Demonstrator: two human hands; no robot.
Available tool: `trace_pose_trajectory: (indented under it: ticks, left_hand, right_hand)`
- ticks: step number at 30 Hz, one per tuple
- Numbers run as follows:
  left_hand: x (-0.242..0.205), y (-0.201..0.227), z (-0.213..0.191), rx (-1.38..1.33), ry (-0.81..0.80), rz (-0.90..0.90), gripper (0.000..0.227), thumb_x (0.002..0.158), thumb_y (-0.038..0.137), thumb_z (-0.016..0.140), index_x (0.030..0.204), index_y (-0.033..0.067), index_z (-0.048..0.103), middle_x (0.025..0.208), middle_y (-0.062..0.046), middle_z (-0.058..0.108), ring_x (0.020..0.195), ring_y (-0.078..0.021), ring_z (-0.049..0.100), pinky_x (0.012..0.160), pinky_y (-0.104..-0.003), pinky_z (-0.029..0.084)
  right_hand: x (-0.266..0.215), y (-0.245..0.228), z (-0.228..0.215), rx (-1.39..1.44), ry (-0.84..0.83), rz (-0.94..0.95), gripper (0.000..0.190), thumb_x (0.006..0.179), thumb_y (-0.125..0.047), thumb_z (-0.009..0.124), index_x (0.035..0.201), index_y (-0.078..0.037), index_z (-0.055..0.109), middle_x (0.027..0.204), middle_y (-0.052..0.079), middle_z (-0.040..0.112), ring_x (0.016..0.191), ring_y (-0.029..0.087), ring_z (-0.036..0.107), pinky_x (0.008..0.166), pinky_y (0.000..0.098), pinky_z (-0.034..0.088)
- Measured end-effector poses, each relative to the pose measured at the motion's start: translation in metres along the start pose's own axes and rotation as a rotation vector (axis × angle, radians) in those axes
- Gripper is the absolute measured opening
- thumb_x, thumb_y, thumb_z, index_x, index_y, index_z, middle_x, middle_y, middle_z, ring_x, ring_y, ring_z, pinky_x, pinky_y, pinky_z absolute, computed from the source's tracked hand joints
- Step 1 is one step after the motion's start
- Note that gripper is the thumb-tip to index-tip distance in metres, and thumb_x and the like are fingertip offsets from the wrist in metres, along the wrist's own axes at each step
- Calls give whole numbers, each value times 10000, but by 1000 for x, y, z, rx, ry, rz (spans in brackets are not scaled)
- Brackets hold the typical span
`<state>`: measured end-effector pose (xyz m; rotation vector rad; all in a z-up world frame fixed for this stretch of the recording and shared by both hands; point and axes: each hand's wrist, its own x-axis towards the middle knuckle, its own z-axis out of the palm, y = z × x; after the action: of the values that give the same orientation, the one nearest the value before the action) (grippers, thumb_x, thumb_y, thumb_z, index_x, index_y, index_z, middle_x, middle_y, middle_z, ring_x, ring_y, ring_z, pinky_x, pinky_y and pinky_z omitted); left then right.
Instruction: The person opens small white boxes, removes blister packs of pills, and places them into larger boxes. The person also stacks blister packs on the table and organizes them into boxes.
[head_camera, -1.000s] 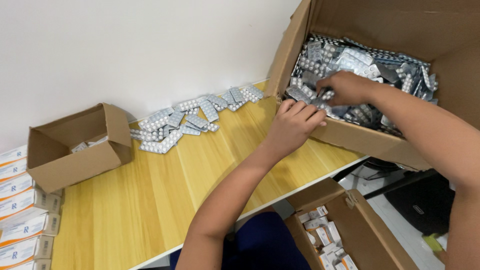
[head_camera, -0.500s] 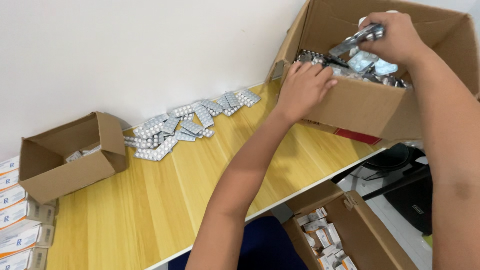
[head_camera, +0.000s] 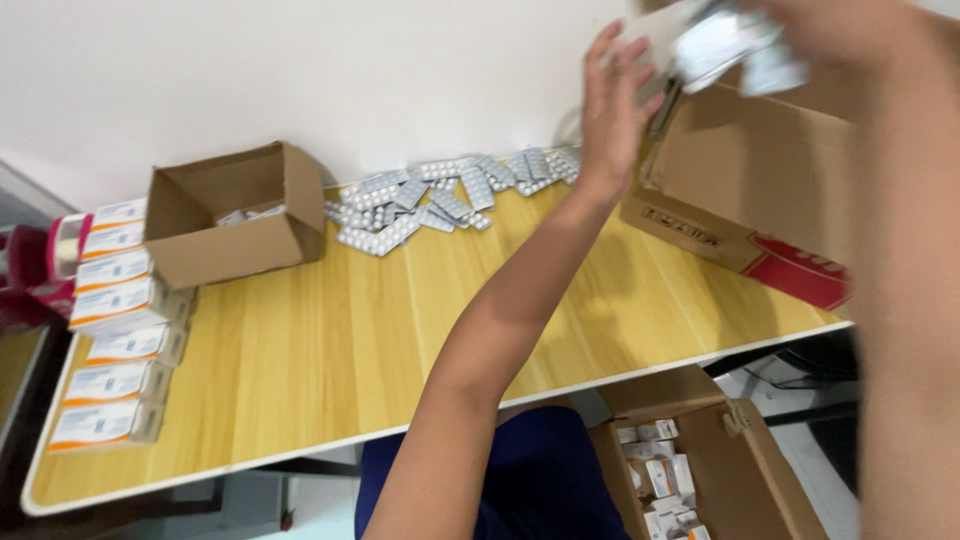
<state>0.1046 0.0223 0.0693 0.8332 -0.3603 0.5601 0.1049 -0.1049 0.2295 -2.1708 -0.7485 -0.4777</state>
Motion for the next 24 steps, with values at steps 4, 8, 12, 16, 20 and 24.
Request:
trace_pose_trajectory:
  ticks: [4, 8, 12, 16, 20, 24]
  left_hand:
    - [-13, -20, -90, -202, 371, 126, 680, 1070, 562, 373, 1499, 36, 329, 1406, -166, 453, 1357, -306, 454, 1025, -441, 512]
    - [-38, -55, -211, -181, 683, 24, 475, 1077, 406, 479, 1323, 1, 503, 1197, -132, 605, 1081, -227, 598, 903, -347, 515]
    - [-69, -78, -287, 329, 779, -63, 414, 1056, 336, 528, 1222, -28, 633, 1187, -171, 696, 1055, -229, 646, 912, -343, 510]
    - [-70, -84, -302, 420, 813, -70, 414, 1057, 294, 513, 1347, 3, 566, 1312, -166, 624, 1167, -251, 600, 989, -358, 463]
    - [-71, -82, -289, 487, 782, -1, 396, 1026, 162, 482, 1388, 23, 565, 1366, -183, 626, 1236, -278, 607, 1042, -371, 459]
    - [-86, -49, -264, 649, 746, 203, 421, 1026, 50, 487, 1443, 10, 536, 1478, -205, 556, 1373, -311, 522, 1162, -396, 379]
  right_hand:
    - [-11, 34, 147, 107, -252, -140, 323, 891, -11, 815, 1152, -135, 670, 1023, 41, 741, 908, 147, 705, 764, 313, 593]
    - [-53, 83, 291, 354, -187, -109, 303, 808, 24, 792, 1056, -76, 652, 932, 2, 697, 853, 85, 636, 739, 259, 536]
    - [-88, 110, 358, 276, -234, 15, 366, 789, -48, 802, 1115, -109, 647, 975, 11, 713, 858, 84, 653, 732, 286, 555]
    - [-99, 113, 365, 257, -248, -63, 482, 768, -173, 851, 1198, -125, 639, 1062, 60, 749, 974, 146, 706, 855, 317, 563]
    - [-91, 113, 343, -102, -314, -90, 699, 689, -387, 939, 1289, -169, 654, 1133, 101, 759, 1146, 273, 661, 1110, 479, 377]
    - [-87, 110, 297, -190, -400, 42, 989, 601, -487, 973, 1460, -245, 546, 1436, 256, 405, 1371, 394, 383, 1084, 482, 412]
